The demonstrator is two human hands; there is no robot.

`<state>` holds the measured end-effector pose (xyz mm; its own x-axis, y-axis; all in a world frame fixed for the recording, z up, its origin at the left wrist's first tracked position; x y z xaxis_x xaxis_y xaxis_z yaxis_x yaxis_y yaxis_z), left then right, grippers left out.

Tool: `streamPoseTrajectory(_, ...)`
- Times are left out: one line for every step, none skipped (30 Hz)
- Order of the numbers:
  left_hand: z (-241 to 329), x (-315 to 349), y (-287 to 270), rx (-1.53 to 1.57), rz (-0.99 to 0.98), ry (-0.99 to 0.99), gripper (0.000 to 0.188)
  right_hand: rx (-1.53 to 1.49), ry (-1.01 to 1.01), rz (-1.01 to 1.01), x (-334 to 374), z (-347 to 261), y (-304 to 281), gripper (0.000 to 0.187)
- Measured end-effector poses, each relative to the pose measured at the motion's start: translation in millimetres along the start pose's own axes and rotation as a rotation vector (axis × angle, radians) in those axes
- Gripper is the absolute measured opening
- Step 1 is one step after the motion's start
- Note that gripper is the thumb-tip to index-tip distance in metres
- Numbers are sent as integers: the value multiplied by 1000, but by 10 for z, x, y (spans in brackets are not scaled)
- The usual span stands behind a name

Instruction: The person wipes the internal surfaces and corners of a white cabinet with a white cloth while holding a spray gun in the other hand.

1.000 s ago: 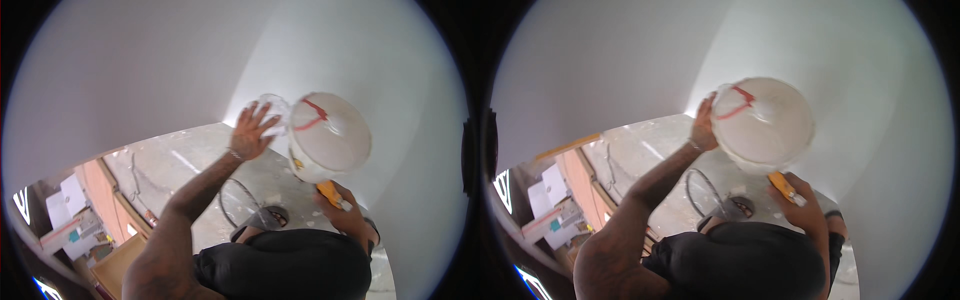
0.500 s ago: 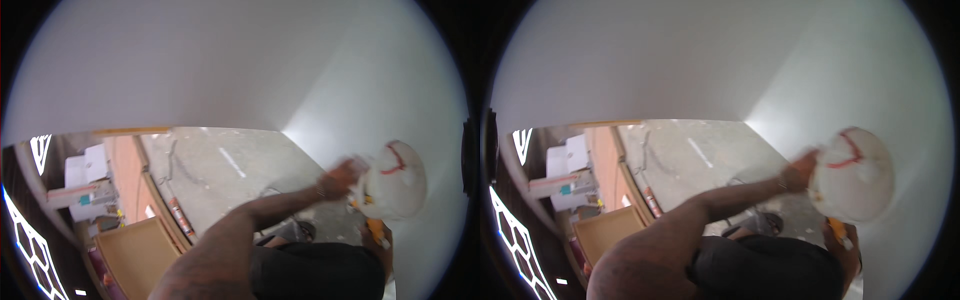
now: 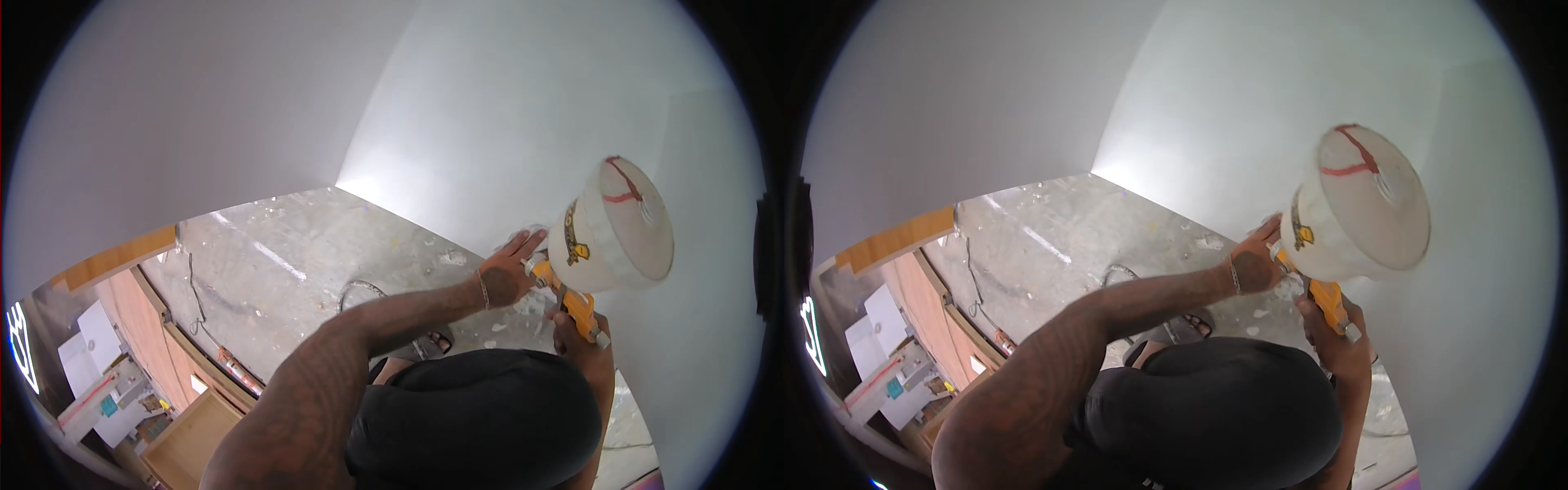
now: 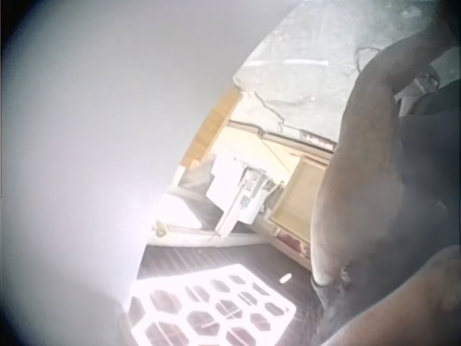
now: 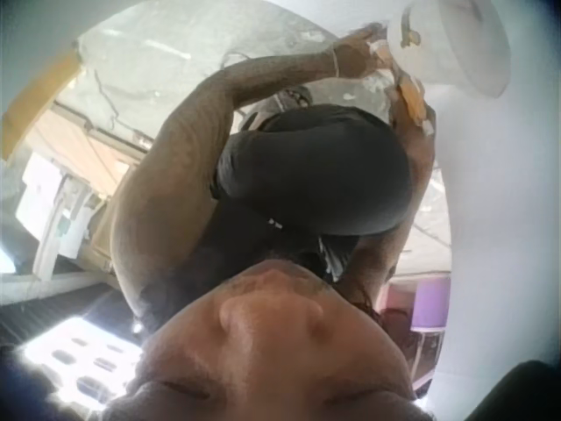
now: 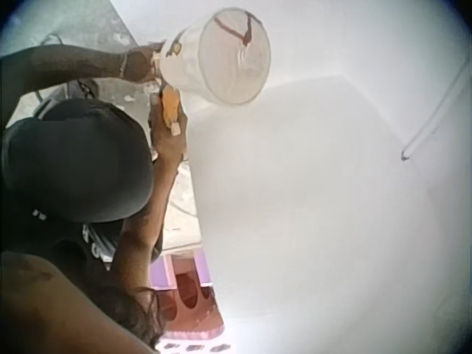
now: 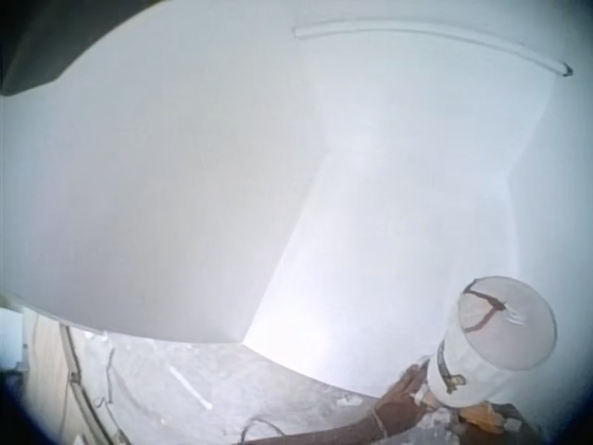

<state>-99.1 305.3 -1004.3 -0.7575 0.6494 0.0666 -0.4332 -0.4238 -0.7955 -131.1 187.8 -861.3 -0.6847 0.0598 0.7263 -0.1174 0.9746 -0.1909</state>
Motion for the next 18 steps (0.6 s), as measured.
streamPoseTrajectory(-110, -2, -5, 236, -24, -72, 56, 22, -42, -47, 19, -14, 9, 25)
streamPoseTrajectory(-188, -60, -29, 486, -62, -129, 51, 12, -15, -6, 71, -2, -19, 25)
streamPoseTrajectory(-164, 30, -170, -104, 7, 315, 54, 118, -58, 28, 94, -56, -10, 26)
streamPoseTrajectory(-396, 181, -469, -57, 39, 401, 56, 217, -81, 76, 129, -64, -29, 28)
streamPoseTrajectory(-645, 285, -703, -5, 13, 302, 57, 191, -148, 11, 211, -126, -24, 29)
streamPoseTrajectory(-773, 250, -805, -133, -40, 263, 60, 191, -265, -23, 278, 52, -157, 25)
streamPoseTrajectory(-879, 295, -905, -136, 18, 279, 62, 133, -384, 72, 511, 186, -294, 26)
streamPoseTrajectory(-1298, 549, -1300, -269, 38, 249, 61, -98, -197, -154, 303, 429, -22, 28)
streamPoseTrajectory(-1602, 689, -1366, -342, 55, 223, 64, -128, -297, -77, 343, 554, -22, 34)
streamPoseTrajectory(-1680, 703, -1402, -377, 38, 184, 63, 50, -520, 8, 497, 637, -119, 43)
streamPoseTrajectory(-1851, 785, -1506, -451, 110, 209, 61, 18, -491, -27, 520, 562, -62, 50)
streamPoseTrajectory(-1864, 786, -1509, -480, 137, 222, 56, -15, -474, -27, 527, 591, -60, 54)
streamPoseTrajectory(-1861, 802, -1476, -500, 161, 224, 52, -10, -437, 33, 600, 676, -72, 54)
streamPoseTrajectory(-1888, 815, -1425, -517, 185, 251, 53, 50, -453, 56, 671, 716, -77, 53)
streamPoseTrajectory(-1894, 811, -1349, -535, 212, 266, 54, 115, -469, 68, 745, 769, -107, 53)
streamPoseTrajectory(-1847, 776, -1309, -532, 215, 291, 54, 127, -446, 100, 818, 848, -144, 53)
streamPoseTrajectory(-1810, 742, -1330, -542, 216, 312, 55, 149, -404, 113, 867, 933, -120, 52)
streamPoseTrajectory(-1746, 727, -1315, -549, 222, 344, 53, 169, -366, 123, 950, 1022, -132, 51)
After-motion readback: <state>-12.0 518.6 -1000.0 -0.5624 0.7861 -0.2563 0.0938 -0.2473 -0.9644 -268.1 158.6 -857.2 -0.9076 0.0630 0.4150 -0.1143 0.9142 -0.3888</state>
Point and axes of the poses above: each hand's wrist, its own x-axis away from the middle knuckle, its own y-axis out of the palm, z = x × y, the point moved 8 cm from there along -x, towards the middle knuckle, and after that the axes turned 9 degrees about -y, right-handed, at the moved point
